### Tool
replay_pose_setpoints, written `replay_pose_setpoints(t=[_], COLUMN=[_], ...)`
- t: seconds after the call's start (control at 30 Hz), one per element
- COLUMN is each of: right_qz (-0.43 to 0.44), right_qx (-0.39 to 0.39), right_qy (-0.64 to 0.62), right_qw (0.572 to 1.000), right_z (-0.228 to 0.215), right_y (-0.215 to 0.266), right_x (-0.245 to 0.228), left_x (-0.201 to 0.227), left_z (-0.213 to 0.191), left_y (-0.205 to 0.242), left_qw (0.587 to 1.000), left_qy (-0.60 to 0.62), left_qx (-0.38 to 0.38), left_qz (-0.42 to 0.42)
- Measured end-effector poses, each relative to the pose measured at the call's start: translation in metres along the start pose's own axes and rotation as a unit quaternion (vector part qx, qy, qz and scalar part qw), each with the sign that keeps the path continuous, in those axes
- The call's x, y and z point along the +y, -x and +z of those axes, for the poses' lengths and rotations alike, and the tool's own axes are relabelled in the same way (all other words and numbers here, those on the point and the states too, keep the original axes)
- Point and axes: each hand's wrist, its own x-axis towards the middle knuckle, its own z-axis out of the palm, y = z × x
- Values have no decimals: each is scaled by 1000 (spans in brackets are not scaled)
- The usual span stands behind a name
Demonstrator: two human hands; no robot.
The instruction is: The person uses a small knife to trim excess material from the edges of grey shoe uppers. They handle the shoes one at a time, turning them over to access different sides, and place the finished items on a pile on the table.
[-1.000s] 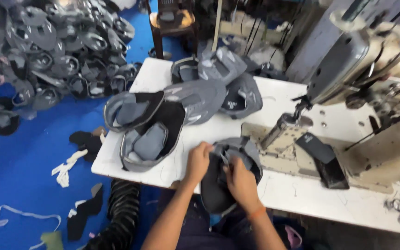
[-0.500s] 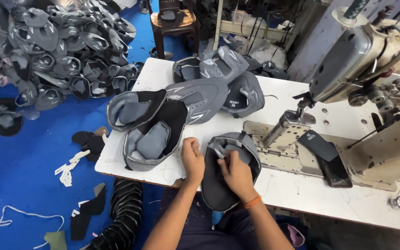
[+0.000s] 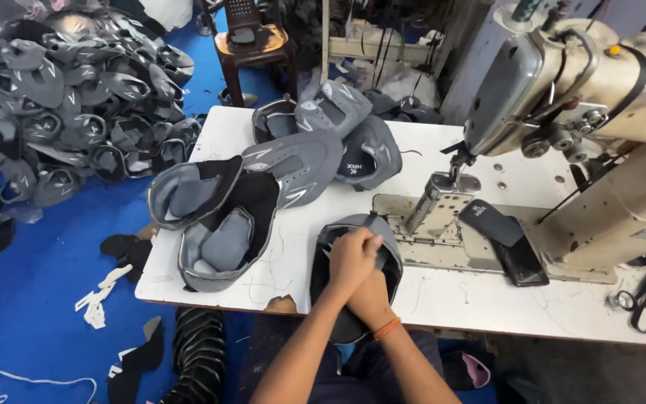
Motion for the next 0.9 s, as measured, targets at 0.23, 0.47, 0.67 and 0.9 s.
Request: replay_pose_setpoints(t=[0.23, 0.47, 0.67, 0.9], right_qz=[-18, 100, 140, 91], right_qx=[-17, -87, -16, 53], right_qy=[34, 62, 104, 68], right_qw=[999, 989, 984, 992], right_z=[-21, -84, -164, -138], right_y=[-2, 32, 43, 31], right_x=[-33, -48, -62, -23], left_x=[-7, -15, -20, 27], left_z=[-36, -28, -4, -15], left_y=[25, 34, 45, 28], left_qw=[985, 990, 981, 977], left_qy=[161, 119, 172, 180], left_qx=[26, 73, 82, 59], left_qz=[-58, 26, -29, -99])
